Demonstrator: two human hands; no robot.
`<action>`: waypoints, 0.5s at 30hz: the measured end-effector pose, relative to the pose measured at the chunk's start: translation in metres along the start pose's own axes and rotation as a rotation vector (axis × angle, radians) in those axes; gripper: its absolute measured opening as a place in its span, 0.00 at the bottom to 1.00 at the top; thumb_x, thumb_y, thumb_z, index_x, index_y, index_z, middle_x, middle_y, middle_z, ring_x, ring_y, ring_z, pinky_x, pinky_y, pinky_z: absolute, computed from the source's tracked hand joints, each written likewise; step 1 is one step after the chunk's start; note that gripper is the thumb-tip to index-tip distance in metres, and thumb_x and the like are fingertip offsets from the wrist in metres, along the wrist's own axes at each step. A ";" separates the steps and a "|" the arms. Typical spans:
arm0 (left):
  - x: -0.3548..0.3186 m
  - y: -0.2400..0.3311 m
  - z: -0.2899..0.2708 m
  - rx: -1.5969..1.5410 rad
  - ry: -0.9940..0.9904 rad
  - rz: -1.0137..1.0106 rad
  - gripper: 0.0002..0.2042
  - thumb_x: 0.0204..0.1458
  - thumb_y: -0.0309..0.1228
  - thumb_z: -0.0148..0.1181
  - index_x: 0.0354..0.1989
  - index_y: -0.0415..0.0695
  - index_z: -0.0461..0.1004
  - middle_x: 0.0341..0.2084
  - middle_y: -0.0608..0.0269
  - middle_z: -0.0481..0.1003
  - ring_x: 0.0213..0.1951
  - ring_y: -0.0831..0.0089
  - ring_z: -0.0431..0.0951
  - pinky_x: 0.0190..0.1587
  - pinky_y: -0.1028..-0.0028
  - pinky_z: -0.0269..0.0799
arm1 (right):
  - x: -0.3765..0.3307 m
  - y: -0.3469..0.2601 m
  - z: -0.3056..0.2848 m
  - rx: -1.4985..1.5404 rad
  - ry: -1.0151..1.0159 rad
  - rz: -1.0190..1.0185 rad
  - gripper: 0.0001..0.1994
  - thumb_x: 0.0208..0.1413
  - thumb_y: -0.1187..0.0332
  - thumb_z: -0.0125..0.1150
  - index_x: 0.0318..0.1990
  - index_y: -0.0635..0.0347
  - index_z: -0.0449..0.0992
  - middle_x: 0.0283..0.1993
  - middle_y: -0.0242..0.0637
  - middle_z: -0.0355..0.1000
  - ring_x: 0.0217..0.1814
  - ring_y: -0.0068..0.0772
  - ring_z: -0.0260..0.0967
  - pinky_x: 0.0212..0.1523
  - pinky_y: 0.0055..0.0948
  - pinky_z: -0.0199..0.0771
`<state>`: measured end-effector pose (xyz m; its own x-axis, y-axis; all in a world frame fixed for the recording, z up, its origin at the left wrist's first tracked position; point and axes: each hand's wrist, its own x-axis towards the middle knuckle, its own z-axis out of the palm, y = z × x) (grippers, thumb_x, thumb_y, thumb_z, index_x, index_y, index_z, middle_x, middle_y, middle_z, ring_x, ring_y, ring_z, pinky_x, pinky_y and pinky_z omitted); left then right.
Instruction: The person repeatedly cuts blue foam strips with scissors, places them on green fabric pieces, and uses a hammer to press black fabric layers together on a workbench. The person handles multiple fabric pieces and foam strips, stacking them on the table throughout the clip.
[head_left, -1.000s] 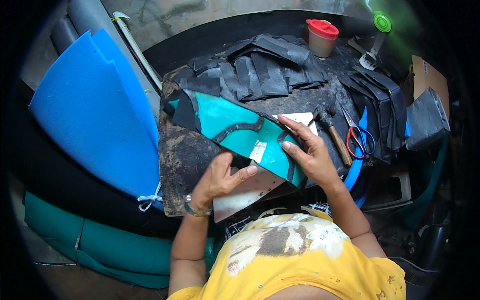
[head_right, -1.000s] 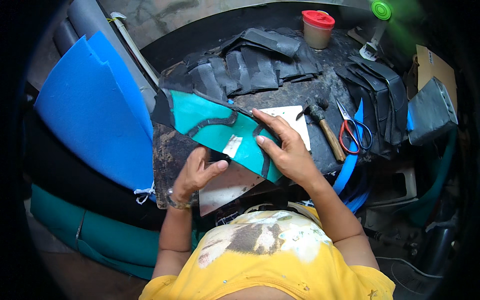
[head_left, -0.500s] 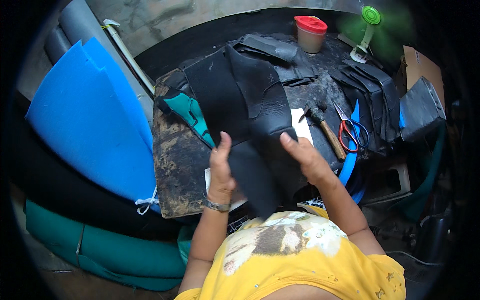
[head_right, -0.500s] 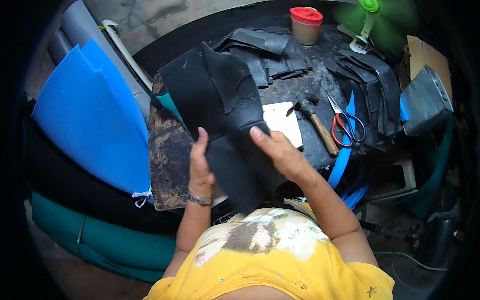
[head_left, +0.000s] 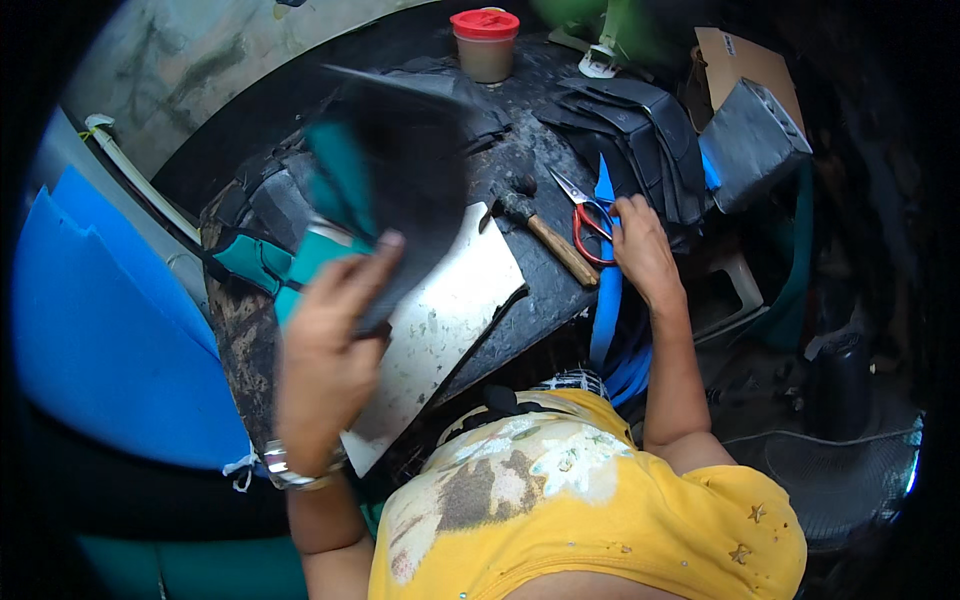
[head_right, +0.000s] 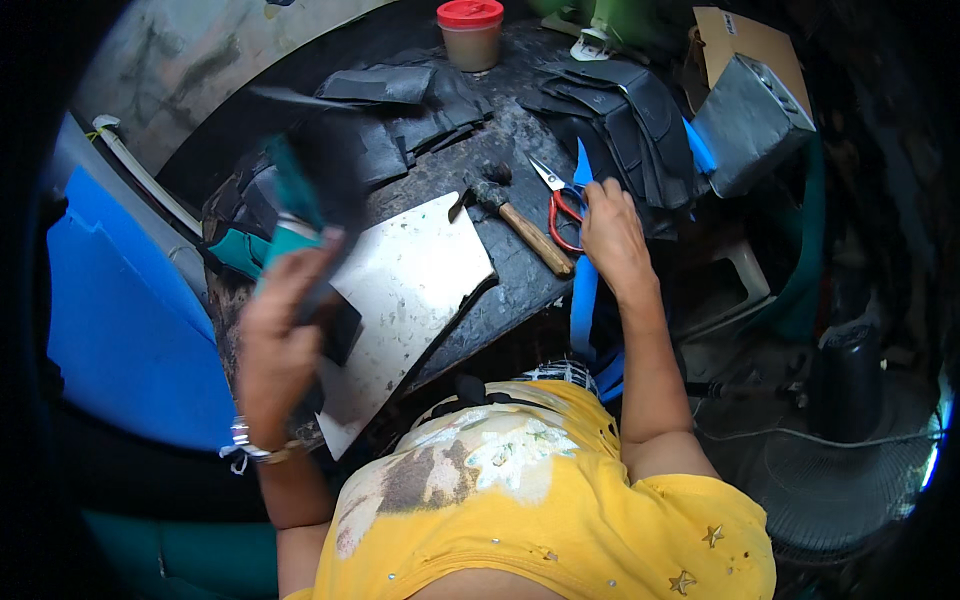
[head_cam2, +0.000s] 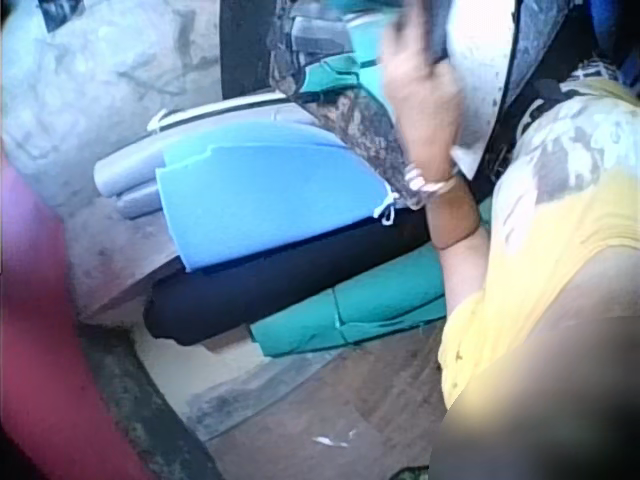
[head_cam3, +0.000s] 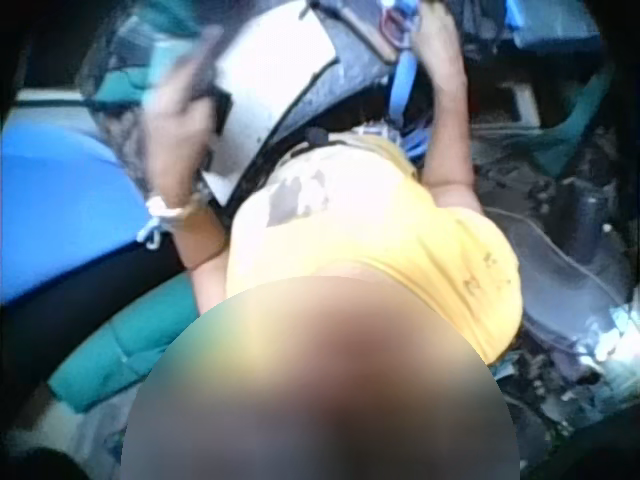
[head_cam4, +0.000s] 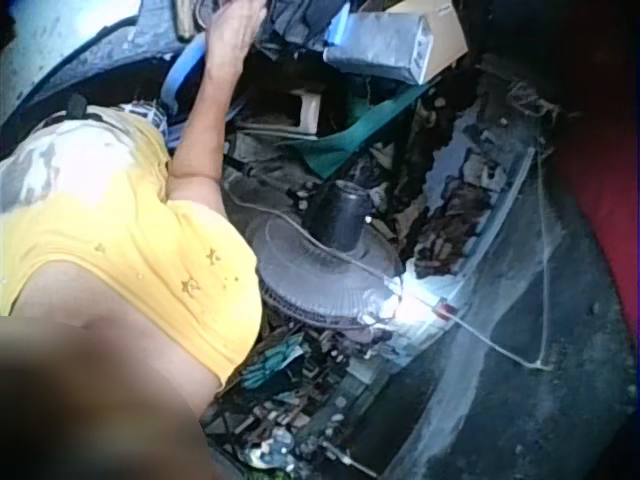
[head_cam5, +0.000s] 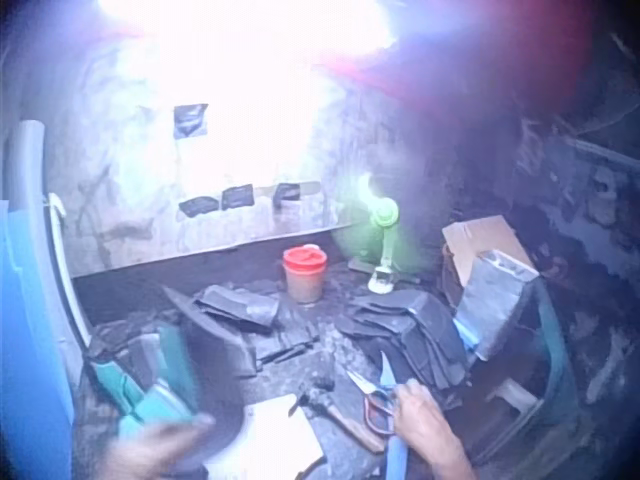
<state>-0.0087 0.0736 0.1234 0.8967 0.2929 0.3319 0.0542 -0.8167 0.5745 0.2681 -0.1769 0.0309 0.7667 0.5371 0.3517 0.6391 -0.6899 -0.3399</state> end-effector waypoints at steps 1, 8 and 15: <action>0.002 -0.001 0.027 0.260 -0.028 0.086 0.35 0.44 0.19 0.60 0.67 0.50 0.68 0.51 0.48 0.74 0.49 0.52 0.75 0.54 0.61 0.73 | -0.002 0.007 0.003 -0.087 -0.096 0.033 0.14 0.55 0.77 0.57 0.50 0.66 0.72 0.45 0.56 0.70 0.50 0.62 0.71 0.53 0.51 0.71; -0.038 -0.014 0.109 0.330 -0.167 0.021 0.30 0.54 0.34 0.65 0.67 0.48 0.67 0.63 0.45 0.67 0.60 0.52 0.68 0.57 0.58 0.65 | 0.016 0.020 0.024 -0.001 -0.177 0.087 0.22 0.47 0.83 0.58 0.52 0.65 0.64 0.47 0.64 0.70 0.49 0.71 0.71 0.52 0.58 0.70; -0.059 -0.033 0.078 0.052 -0.280 0.040 0.30 0.56 0.42 0.65 0.66 0.45 0.68 0.66 0.49 0.67 0.67 0.53 0.64 0.65 0.58 0.60 | 0.013 -0.031 -0.050 0.933 -0.186 0.156 0.28 0.49 0.81 0.58 0.60 0.56 0.63 0.50 0.37 0.68 0.49 0.26 0.71 0.45 0.25 0.73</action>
<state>-0.0287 0.0447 0.0262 0.9845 0.1172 0.1302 0.0321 -0.8512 0.5239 0.2553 -0.1731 0.0895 0.7928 0.5960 0.1273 0.2585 -0.1396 -0.9559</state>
